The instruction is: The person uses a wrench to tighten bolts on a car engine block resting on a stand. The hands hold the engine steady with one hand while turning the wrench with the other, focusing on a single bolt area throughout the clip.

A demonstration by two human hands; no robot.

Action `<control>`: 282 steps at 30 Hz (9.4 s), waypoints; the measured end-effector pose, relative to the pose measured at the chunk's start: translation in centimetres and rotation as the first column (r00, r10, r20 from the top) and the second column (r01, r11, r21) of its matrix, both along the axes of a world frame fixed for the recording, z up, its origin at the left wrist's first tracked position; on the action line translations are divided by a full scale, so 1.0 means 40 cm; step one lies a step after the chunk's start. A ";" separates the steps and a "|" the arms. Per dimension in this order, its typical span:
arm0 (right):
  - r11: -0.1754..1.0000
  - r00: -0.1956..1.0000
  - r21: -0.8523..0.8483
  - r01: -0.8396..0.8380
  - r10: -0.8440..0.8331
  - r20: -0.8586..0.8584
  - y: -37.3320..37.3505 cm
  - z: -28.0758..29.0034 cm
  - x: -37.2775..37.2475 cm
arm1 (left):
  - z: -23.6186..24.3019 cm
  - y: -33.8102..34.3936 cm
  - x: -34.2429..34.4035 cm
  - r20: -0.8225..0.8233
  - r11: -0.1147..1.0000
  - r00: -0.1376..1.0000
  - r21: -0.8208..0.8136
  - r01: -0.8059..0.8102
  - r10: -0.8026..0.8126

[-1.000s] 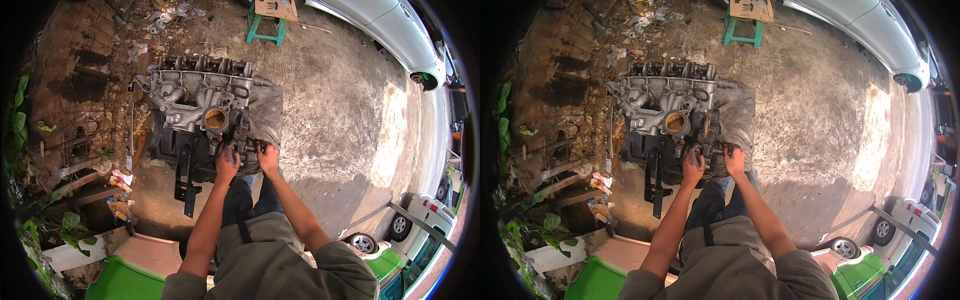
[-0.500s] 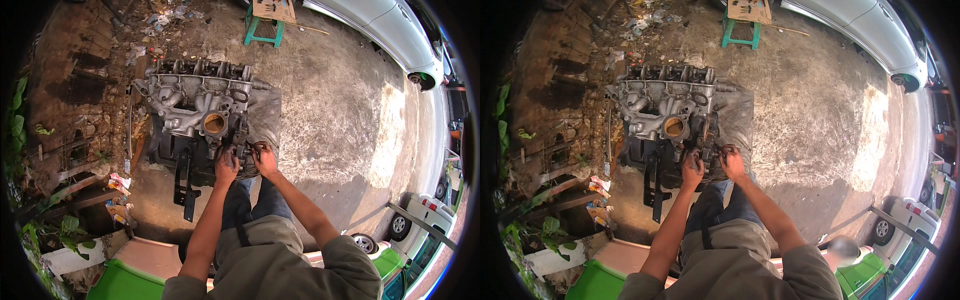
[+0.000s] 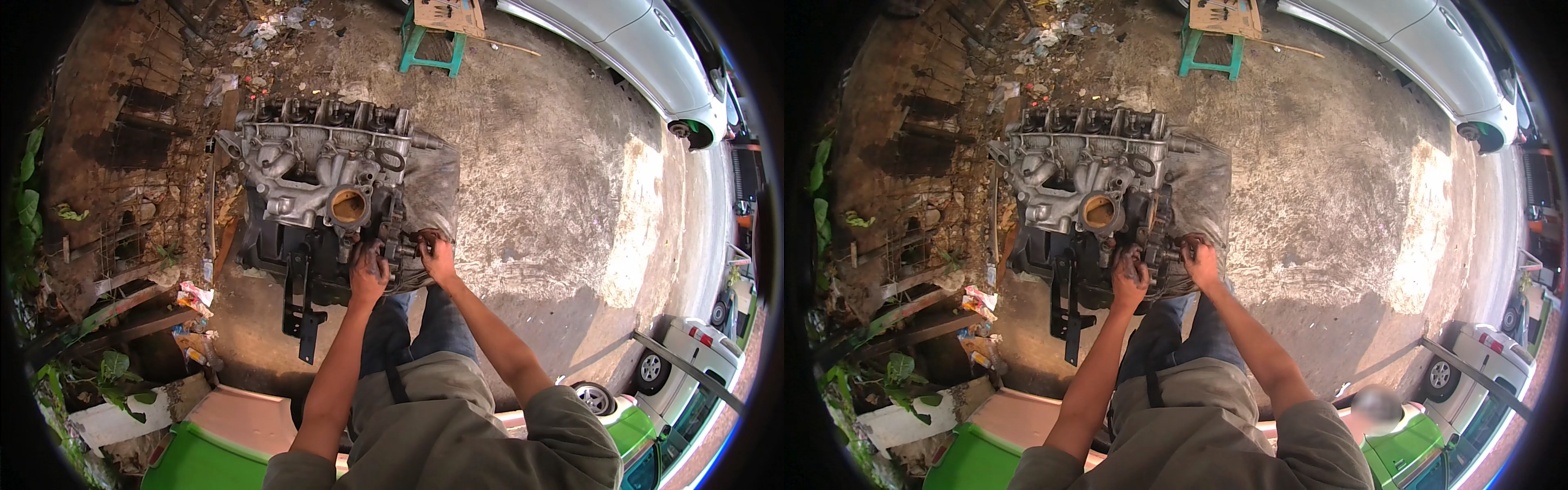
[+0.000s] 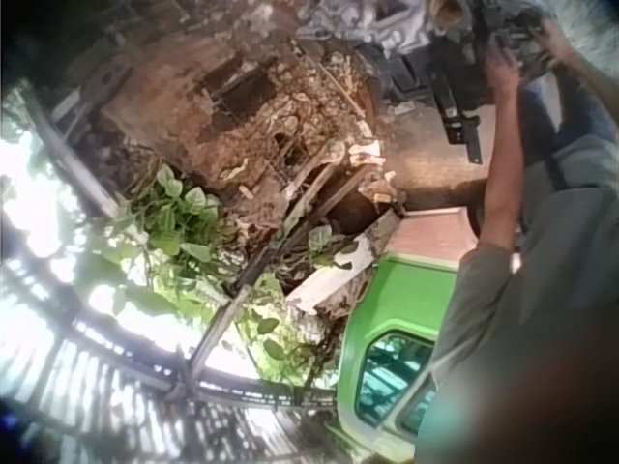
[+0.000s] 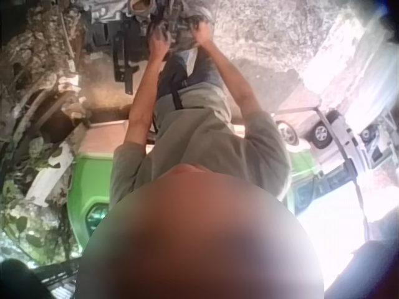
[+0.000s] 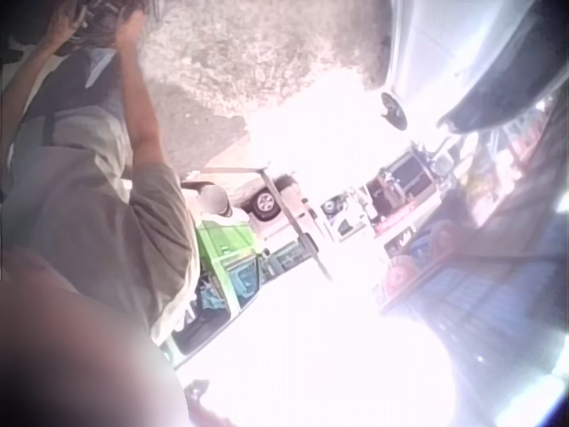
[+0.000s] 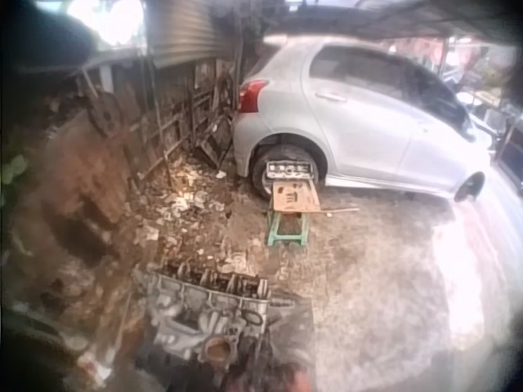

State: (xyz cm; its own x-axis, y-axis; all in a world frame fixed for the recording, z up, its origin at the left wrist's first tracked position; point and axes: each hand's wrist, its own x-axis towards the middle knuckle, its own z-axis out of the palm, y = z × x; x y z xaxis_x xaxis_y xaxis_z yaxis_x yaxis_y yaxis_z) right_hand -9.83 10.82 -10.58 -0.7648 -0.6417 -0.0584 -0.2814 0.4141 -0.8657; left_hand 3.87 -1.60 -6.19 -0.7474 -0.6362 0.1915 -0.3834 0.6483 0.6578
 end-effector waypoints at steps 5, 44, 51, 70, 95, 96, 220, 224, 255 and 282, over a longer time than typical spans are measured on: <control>0.993 0.998 0.099 -0.064 0.066 -0.018 -0.022 0.026 -0.029 | -0.007 0.002 0.003 -0.025 1.000 1.000 0.012 -0.002 0.002; 0.968 0.961 0.159 0.193 -0.219 0.169 0.011 -0.073 -0.033 | -0.021 0.004 0.015 0.034 1.000 0.999 -0.002 0.021 -0.021; 0.962 0.994 0.251 0.108 -0.107 -0.015 0.013 0.020 0.051 | -0.003 0.006 0.004 -0.014 1.000 1.000 0.004 0.007 -0.007; 0.990 0.998 0.135 -0.044 0.050 -0.048 -0.011 0.031 0.050 | -0.003 0.009 -0.003 -0.019 0.999 0.999 -0.016 -0.027 0.027; 0.815 0.660 0.549 -0.184 -0.311 0.684 -0.174 -0.348 -0.190 | -0.023 0.011 0.016 0.045 0.995 0.999 -0.104 -0.003 0.008; 0.808 0.717 0.554 -0.200 -0.265 0.645 -0.174 -0.346 -0.191 | -0.025 0.013 0.019 0.050 0.995 0.999 -0.096 -0.010 0.015; 0.968 0.974 0.118 0.220 -0.225 0.032 -0.013 0.005 0.059 | 0.003 0.016 -0.003 0.022 0.998 0.998 -0.018 -0.064 0.064; 0.975 0.976 0.100 0.199 -0.206 0.067 -0.012 0.002 0.064 | -0.005 0.015 0.005 0.033 0.999 0.999 -0.040 -0.030 0.031; 0.993 0.993 0.114 -0.032 0.045 -0.109 -0.053 0.048 0.013 | -0.006 0.009 0.004 0.030 0.999 0.999 0.032 -0.023 0.023; 0.948 0.936 0.160 0.275 -0.302 0.181 -0.022 -0.046 -0.035 | -0.008 0.002 0.009 0.014 1.000 0.999 0.011 0.030 -0.030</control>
